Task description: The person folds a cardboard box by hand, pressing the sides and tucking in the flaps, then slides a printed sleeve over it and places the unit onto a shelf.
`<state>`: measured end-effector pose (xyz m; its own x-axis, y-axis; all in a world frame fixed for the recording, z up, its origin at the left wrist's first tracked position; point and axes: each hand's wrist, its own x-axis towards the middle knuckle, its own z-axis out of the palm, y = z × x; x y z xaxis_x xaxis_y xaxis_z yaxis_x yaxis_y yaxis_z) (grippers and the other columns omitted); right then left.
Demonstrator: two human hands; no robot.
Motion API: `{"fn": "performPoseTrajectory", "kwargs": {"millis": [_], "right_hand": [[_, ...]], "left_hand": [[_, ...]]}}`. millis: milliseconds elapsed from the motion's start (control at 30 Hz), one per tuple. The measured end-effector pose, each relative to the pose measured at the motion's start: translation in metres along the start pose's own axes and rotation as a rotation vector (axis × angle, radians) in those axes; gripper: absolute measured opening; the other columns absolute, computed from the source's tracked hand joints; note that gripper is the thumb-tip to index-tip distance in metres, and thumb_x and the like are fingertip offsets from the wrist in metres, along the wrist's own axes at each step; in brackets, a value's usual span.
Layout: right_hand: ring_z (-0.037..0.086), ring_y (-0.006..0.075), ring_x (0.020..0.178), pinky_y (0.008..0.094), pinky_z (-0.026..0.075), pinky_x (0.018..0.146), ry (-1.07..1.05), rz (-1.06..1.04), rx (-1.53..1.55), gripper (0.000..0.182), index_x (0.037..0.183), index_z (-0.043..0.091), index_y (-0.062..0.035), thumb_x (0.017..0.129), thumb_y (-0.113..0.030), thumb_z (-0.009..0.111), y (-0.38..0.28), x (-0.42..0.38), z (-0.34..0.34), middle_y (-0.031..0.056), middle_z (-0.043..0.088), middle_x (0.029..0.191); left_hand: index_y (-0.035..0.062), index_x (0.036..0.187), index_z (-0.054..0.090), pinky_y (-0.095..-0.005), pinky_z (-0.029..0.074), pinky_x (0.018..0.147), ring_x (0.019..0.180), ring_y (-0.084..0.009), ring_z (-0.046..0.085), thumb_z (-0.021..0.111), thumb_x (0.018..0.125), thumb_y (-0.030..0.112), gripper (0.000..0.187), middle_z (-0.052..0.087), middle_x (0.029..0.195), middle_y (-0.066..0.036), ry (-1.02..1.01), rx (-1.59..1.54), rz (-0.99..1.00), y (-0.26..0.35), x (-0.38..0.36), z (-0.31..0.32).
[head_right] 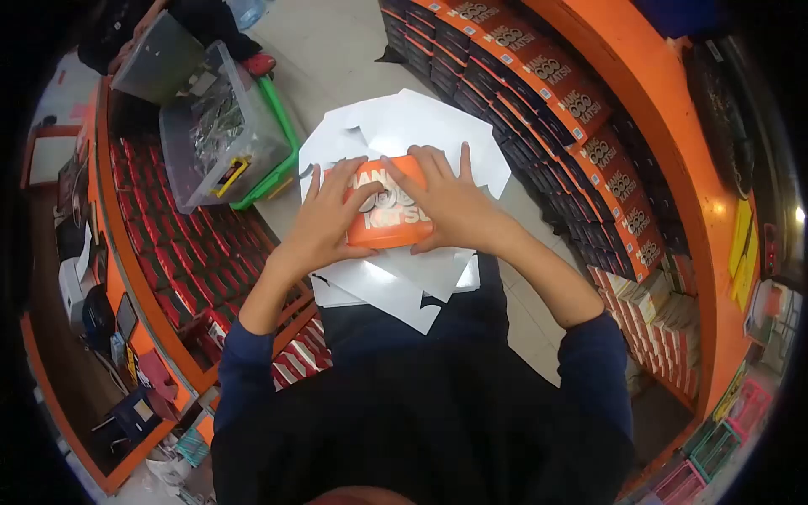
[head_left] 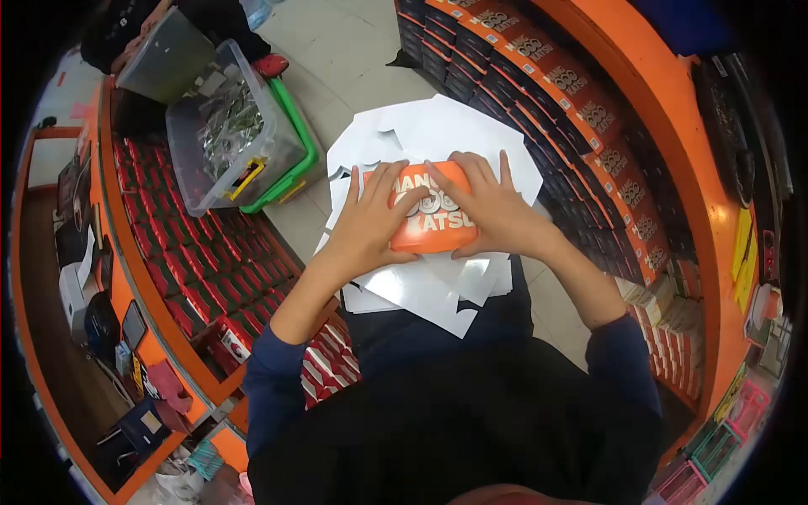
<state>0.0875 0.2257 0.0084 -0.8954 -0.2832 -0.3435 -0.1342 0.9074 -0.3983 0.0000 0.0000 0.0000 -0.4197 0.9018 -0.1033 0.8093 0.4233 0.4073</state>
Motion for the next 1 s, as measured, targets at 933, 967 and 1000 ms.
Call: {"fn": "performPoseTrajectory", "kwargs": {"millis": [933,967,1000], "right_hand": [[0.053,0.0325,0.117,0.0418,0.061,0.068,1.468,1.099,1.335,0.074,0.149,0.031,-0.0119,0.091,-0.042,0.066,0.354,-0.135,0.156,0.0165,0.028,0.15],[0.053,0.0325,0.117,0.0418,0.061,0.068,1.464,1.099,1.345,0.074,0.149,0.031,-0.0119,0.091,-0.042,0.066,0.361,-0.128,0.147,0.0165,0.028,0.15],[0.057,0.0305,0.11,0.0385,0.063,0.067,1.38,1.33,1.204,0.064,0.142,0.038,-0.0061,0.092,-0.036,0.067,0.363,-0.122,0.133,0.0169,0.034,0.145]], "left_hand": [[0.0048,0.149,0.034,-0.0523,0.031,0.09,0.119,-0.0345,0.038,0.08,0.074,0.036,0.093,0.035,0.132,-0.022,0.108,-0.116,-0.347,0.135,0.064,0.085],[0.0048,0.149,0.034,-0.0523,0.031,0.09,0.119,-0.0345,0.038,0.08,0.074,0.036,0.093,0.035,0.132,-0.022,0.105,-0.109,-0.35,0.132,0.06,0.083],[0.0037,0.143,0.041,-0.0502,0.036,0.088,0.114,-0.0327,0.043,0.08,0.076,0.034,0.084,0.041,0.126,-0.02,0.151,-0.171,-0.341,0.13,0.055,0.081]]}}
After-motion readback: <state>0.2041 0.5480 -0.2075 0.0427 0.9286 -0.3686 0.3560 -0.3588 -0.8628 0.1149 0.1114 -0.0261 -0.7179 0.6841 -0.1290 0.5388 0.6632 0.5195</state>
